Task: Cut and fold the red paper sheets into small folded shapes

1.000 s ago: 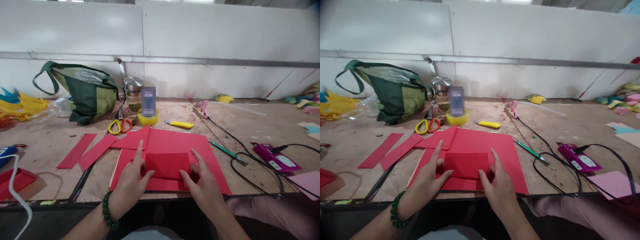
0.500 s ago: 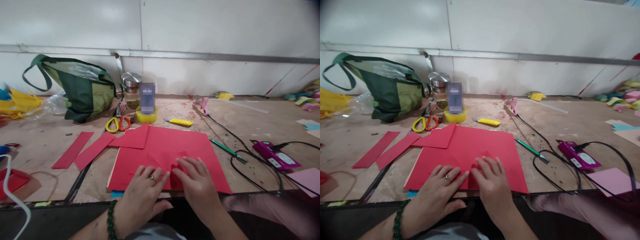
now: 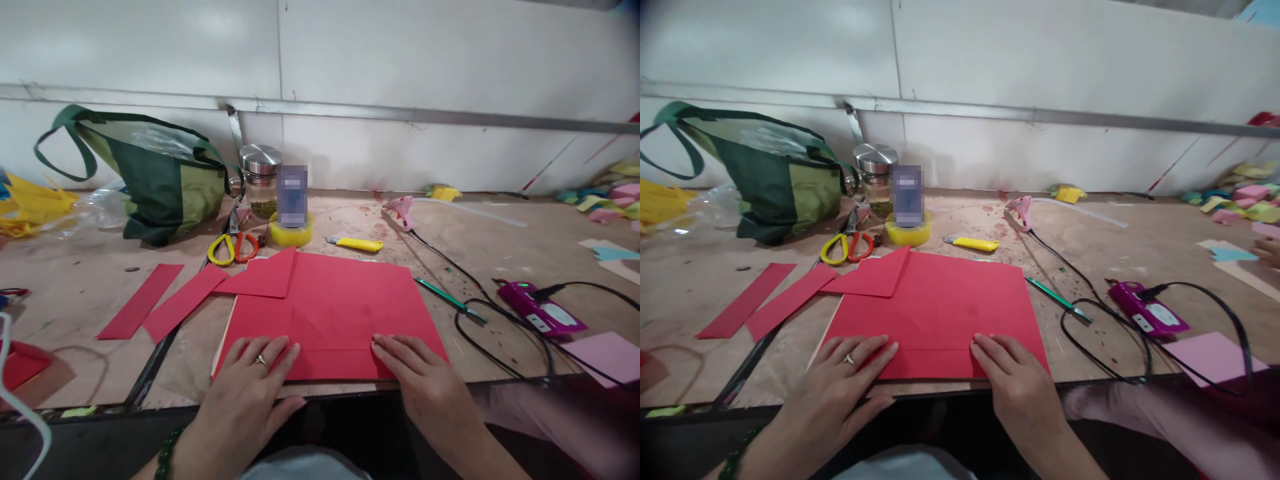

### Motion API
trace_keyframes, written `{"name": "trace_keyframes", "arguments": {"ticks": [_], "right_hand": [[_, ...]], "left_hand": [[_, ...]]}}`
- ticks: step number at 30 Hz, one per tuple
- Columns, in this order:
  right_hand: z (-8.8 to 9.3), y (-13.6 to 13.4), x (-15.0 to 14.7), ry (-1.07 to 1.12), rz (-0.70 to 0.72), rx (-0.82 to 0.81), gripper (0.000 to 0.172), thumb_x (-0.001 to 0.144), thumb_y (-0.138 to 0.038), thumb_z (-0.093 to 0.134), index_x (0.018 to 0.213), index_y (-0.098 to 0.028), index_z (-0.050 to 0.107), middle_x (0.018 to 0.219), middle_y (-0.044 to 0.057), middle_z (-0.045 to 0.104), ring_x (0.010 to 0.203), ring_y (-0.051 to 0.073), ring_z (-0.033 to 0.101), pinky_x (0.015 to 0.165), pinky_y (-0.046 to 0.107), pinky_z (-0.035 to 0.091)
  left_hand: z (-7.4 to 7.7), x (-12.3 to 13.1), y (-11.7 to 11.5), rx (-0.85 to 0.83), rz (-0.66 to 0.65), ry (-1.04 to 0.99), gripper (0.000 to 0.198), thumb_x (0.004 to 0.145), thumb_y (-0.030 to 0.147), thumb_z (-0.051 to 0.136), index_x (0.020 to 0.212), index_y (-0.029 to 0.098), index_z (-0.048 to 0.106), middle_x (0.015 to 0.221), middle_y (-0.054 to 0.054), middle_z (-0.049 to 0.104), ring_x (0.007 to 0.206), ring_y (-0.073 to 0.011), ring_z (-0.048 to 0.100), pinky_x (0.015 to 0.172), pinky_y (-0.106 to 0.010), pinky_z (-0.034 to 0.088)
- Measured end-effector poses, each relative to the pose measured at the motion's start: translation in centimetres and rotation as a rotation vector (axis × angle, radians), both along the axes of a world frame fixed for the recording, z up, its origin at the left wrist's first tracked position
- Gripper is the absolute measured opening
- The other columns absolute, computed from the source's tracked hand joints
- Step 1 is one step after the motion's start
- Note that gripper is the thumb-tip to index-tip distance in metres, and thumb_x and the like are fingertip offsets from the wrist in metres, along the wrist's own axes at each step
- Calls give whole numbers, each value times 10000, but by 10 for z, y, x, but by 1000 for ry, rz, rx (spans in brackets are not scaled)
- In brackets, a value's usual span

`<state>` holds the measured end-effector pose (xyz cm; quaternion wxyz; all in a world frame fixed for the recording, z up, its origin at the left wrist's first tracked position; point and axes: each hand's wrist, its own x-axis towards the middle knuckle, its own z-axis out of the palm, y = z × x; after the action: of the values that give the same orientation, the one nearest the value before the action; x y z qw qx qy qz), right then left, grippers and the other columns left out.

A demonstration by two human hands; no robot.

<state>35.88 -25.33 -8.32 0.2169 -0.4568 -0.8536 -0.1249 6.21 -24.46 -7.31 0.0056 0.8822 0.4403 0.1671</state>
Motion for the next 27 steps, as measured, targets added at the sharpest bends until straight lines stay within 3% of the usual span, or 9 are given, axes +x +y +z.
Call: {"name": "trace_keyframes", "arguments": {"ticks": [4, 7, 11, 15, 19, 23, 27], "right_hand": [[12, 5, -9, 113, -59, -145, 361, 857, -67, 406, 1037, -196, 691, 1061, 57, 725, 931, 202, 651, 774, 336, 569], [23, 19, -25, 184, -143, -212, 294, 914, -233, 482, 1161, -189, 636, 1171, 106, 668, 1047, 240, 623, 863, 410, 546], [35, 37, -49, 137, -107, -325, 532, 874, -390, 606, 1343, -161, 505, 1323, 155, 571, 1206, 290, 529, 980, 477, 464], [40, 49, -62, 96, -61, -455, 626, 778, -424, 728, 1316, -172, 531, 1225, 131, 630, 1141, 280, 559, 966, 443, 454], [41, 53, -64, 119, -91, -434, 669, 673, -368, 824, 1271, -201, 575, 1149, 96, 653, 1067, 261, 573, 916, 387, 467], [38, 56, -64, 121, -70, -365, 531, 736, -183, 761, 1241, -208, 598, 1062, 56, 687, 996, 225, 589, 883, 355, 463], [38, 57, -62, 212, -14, -297, 359, 756, -61, 696, 1084, -202, 659, 936, 30, 703, 893, 195, 601, 823, 325, 477]], "left_hand": [[8, -6, 8, -133, 48, -73, 297, 948, 384, 467, 1108, 225, 660, 1164, -83, 640, 1031, -255, 581, 875, -407, 467], [10, 4, 19, -164, 133, -110, 376, 937, 426, 478, 1218, 198, 584, 1211, -118, 605, 1080, -265, 572, 903, -420, 477], [0, 22, 27, -88, 167, -99, 644, 868, 486, 577, 1401, 170, 403, 1285, -167, 573, 1158, -321, 537, 929, -465, 466], [-16, 26, 32, -100, 158, -181, 675, 834, 321, 636, 1436, 207, 351, 1263, -147, 602, 1121, -306, 579, 913, -440, 490], [-24, 21, 33, -150, 136, -322, 734, 808, 180, 604, 1467, 265, 293, 1158, -103, 654, 1032, -269, 628, 860, -416, 529], [-27, 20, 32, -260, 69, -453, 802, 787, 92, 551, 1489, 303, 225, 970, -37, 690, 864, -195, 674, 770, -330, 567], [-27, 18, 33, -187, 83, -510, 739, 800, 182, 605, 1464, 297, 302, 1188, -97, 644, 1053, -248, 641, 859, -402, 561]]}}
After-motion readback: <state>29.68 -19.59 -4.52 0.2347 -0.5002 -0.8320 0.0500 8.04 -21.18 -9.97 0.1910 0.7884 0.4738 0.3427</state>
